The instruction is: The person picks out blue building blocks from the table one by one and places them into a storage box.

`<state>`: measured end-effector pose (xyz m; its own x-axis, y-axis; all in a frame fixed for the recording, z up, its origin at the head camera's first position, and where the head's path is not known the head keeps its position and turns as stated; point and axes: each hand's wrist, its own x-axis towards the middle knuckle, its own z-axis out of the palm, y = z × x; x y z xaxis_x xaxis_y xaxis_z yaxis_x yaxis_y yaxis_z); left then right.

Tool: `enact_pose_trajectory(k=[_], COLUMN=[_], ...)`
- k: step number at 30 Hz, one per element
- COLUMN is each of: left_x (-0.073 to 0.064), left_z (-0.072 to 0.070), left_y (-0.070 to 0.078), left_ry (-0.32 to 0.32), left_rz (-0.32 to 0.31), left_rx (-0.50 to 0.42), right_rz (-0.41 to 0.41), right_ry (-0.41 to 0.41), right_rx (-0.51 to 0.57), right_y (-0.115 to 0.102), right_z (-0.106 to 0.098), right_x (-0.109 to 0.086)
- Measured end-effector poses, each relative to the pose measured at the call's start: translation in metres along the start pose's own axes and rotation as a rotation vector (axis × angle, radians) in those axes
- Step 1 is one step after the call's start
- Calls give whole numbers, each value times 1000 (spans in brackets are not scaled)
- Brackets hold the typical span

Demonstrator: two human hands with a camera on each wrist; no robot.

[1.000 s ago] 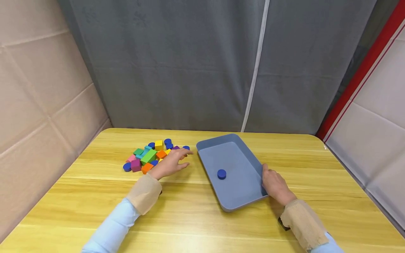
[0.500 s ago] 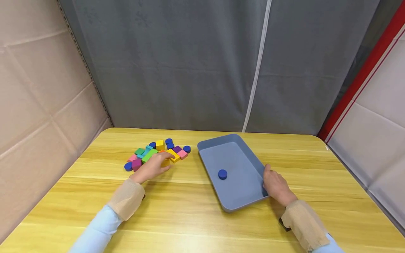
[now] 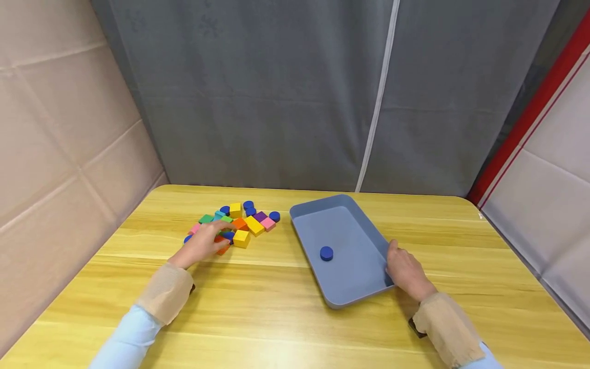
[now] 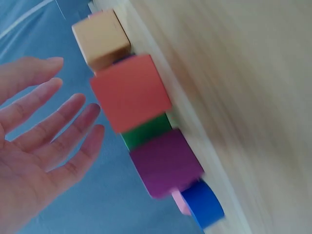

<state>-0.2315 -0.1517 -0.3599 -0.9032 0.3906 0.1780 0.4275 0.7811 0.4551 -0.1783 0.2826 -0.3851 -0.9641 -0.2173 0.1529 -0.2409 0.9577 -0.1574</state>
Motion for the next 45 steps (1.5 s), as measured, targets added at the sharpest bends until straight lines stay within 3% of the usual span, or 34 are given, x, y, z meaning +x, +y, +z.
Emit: enact_pose_trajectory(k=[8,18,25,31,39,45], left_x=[-7,-16,-23,-23,-5,7], left_z=[-8,-12,-14,-12,-8,-3], left_y=[-15,-31,-41,-37,-17,-5], left_ry=[49,96,130,152,60,-62], left_rz=[-4,-67,-109,-40,34,28], left_rx=[69,97,156,141,118,141], right_rz=[56,79,95,96,105,107], right_ry=[-23,34,7,5,-6,-21], right_rx=[43,60,80,74,73,82], right_y=[1,0,-4,-4,-3,-2], right_z=[-3,-5,-9,-9,-8,-6], right_x=[-2,-4,-6,-9,-11,-11])
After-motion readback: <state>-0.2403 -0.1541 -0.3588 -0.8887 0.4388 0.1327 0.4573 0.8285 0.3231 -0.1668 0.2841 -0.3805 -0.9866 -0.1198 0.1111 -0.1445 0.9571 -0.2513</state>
